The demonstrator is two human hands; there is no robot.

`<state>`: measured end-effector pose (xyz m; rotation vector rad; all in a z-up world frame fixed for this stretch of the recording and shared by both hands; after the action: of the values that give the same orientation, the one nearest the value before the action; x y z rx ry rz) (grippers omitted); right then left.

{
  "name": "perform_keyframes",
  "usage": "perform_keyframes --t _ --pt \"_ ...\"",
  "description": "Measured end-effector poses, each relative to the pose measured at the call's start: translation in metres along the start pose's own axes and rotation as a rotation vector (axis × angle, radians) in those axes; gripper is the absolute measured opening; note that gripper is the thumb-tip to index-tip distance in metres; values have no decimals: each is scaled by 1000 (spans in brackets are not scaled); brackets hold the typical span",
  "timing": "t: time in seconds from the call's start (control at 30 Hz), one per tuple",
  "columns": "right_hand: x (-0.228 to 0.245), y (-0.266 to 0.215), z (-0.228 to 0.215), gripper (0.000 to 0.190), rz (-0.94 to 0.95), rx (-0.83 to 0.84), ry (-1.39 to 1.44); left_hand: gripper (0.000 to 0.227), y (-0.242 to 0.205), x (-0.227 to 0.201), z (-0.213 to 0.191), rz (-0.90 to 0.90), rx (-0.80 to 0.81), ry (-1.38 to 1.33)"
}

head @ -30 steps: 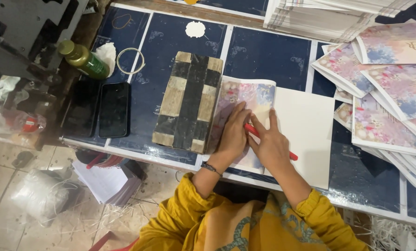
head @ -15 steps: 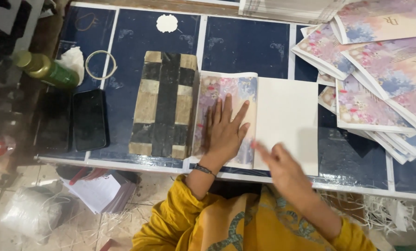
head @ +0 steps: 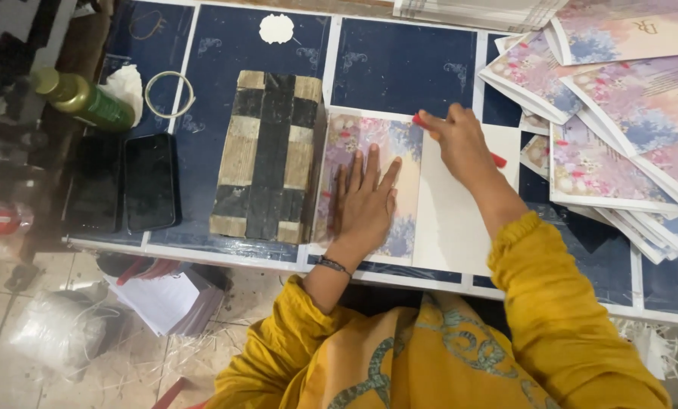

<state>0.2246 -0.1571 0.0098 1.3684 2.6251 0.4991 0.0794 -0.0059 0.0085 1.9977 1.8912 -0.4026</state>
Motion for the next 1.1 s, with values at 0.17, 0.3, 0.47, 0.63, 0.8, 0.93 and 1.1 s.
perform_keyframes --t 0.17,0.3,0.47,0.63,0.8,0.93,1.1 --pt "18 -55 24 54 -22 13 114 55 -4 -2 -4 34 -57 5" --pt "100 -159 -53 47 -156 151 198 61 1 1 -4 3 21 13" --pt "118 -185 -98 42 -59 239 531 62 1 6 1 4 -48 0" --pt "86 -173 -26 66 588 229 1216 55 6 21 19 35 -179 -117" --pt "96 -158 -18 25 821 155 1417 42 -1 2 -26 42 -371 -508" --pt "-1 -165 -143 26 814 50 943 44 23 -11 -10 46 -297 -577" --pt "-140 -231 -228 11 1041 -382 881 13 55 -100 48 180 -86 -818"
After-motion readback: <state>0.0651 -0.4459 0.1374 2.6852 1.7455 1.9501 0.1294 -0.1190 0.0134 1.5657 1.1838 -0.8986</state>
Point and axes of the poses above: each hand's wrist, its own y-axis towards the middle knuckle, its own z-axis out of the palm, x = y × z, the point moved 8 cm from there along y, towards the middle knuckle, and after that the axes turned 7 degrees about -y, right-handed, at the moved point
